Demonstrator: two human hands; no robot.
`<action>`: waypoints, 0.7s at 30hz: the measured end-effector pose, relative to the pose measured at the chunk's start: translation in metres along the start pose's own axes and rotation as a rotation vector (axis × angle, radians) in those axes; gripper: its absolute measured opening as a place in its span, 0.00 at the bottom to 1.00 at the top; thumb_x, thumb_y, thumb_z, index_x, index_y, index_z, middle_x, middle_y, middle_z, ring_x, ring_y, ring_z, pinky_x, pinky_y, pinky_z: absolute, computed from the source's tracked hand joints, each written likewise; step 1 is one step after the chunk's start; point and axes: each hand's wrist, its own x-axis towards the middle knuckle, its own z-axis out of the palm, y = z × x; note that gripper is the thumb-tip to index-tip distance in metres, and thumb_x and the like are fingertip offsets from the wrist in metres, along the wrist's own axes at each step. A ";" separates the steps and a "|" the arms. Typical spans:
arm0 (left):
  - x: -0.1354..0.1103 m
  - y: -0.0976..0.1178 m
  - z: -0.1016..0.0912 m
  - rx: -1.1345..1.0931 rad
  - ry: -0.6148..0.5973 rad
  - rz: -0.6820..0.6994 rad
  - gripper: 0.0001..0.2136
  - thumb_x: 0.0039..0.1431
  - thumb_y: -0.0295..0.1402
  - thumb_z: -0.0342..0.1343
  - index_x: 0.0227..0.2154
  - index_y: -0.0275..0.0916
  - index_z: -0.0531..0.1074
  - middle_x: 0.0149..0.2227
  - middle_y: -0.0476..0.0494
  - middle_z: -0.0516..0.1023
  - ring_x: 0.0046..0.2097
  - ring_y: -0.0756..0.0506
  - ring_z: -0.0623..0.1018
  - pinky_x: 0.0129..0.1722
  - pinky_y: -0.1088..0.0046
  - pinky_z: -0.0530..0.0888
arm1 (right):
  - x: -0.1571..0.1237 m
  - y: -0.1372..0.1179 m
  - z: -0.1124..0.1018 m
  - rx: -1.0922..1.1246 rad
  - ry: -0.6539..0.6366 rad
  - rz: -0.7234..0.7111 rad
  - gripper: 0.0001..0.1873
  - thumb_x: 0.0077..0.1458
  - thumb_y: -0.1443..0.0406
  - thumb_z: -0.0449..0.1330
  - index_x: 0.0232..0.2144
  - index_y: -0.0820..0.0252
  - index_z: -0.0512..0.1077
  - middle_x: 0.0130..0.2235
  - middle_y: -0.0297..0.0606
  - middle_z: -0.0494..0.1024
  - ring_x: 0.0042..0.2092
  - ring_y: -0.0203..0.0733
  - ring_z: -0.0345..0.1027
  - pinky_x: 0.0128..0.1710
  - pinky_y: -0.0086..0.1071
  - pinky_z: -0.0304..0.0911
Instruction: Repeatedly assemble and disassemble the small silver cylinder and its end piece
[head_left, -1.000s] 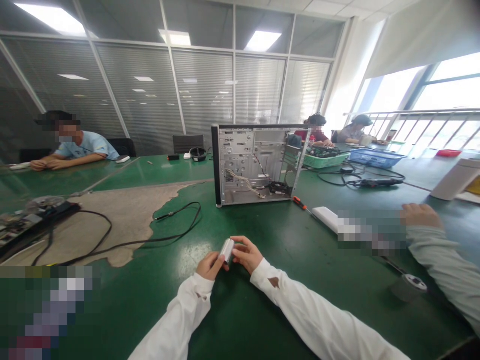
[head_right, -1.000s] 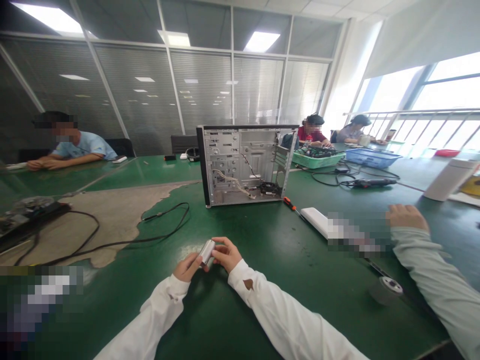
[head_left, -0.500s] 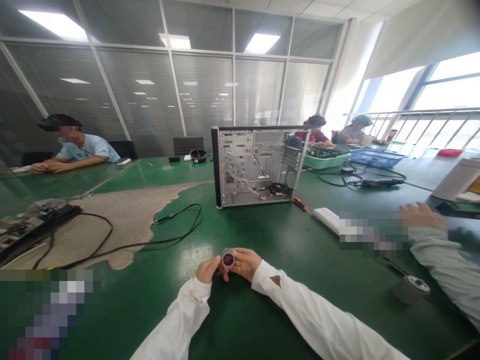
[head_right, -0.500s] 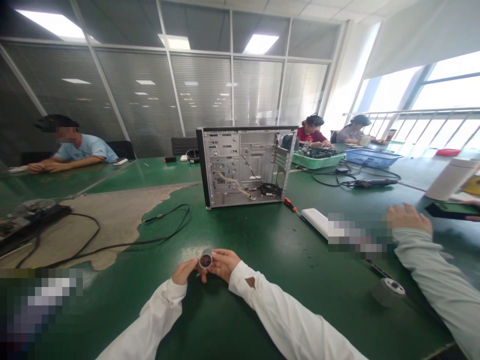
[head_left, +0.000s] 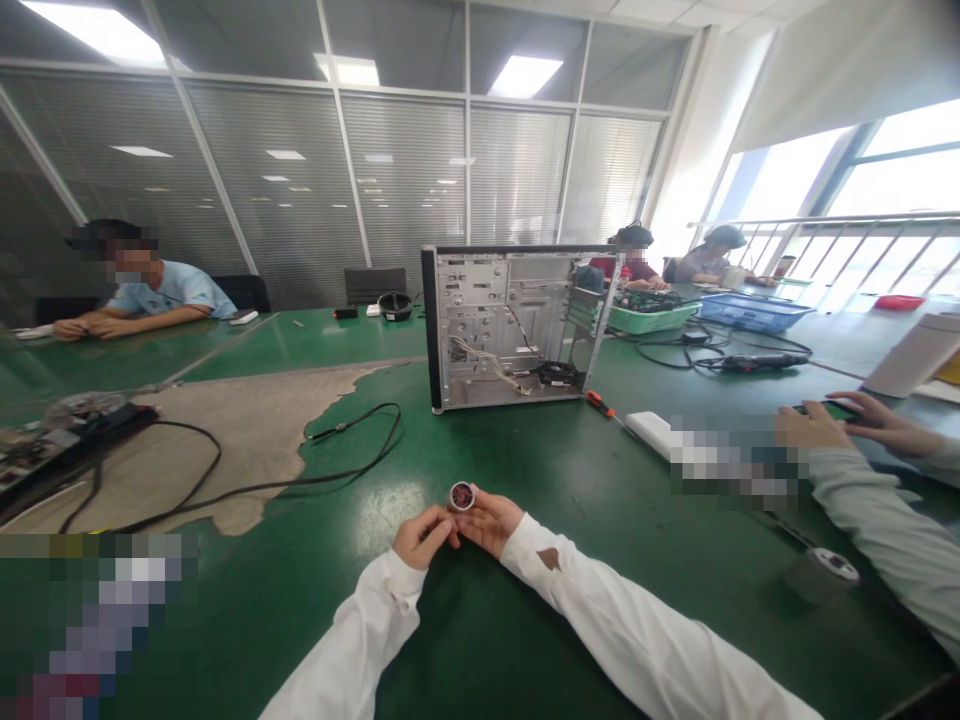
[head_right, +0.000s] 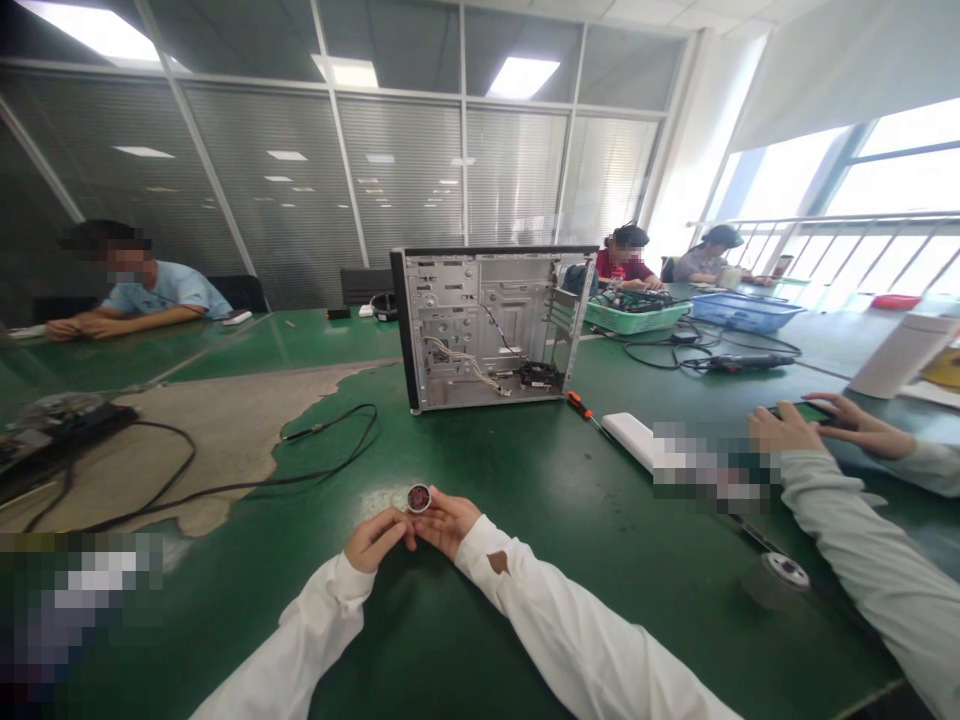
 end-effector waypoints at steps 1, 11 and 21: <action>0.000 0.000 0.000 0.003 0.002 0.003 0.14 0.51 0.40 0.43 0.21 0.36 0.66 0.20 0.48 0.73 0.26 0.49 0.72 0.32 0.73 0.67 | 0.000 0.000 0.000 -0.007 -0.008 -0.003 0.17 0.45 0.58 0.56 0.31 0.69 0.67 0.31 0.45 0.71 0.34 0.38 0.67 0.34 0.31 0.63; 0.000 0.006 -0.001 -0.002 0.017 0.009 0.14 0.51 0.39 0.44 0.20 0.36 0.66 0.20 0.47 0.73 0.28 0.49 0.72 0.34 0.73 0.67 | 0.002 -0.002 -0.002 0.046 0.009 0.086 0.20 0.45 0.56 0.54 0.31 0.71 0.66 0.31 0.45 0.71 0.32 0.35 0.67 0.34 0.28 0.63; 0.000 0.006 -0.003 0.105 0.087 -0.103 0.17 0.53 0.41 0.39 0.20 0.36 0.66 0.20 0.49 0.71 0.26 0.50 0.70 0.29 0.76 0.65 | -0.002 0.004 0.001 0.016 0.006 -0.159 0.21 0.32 0.66 0.65 0.32 0.63 0.64 0.27 0.36 0.70 0.29 0.38 0.66 0.31 0.34 0.62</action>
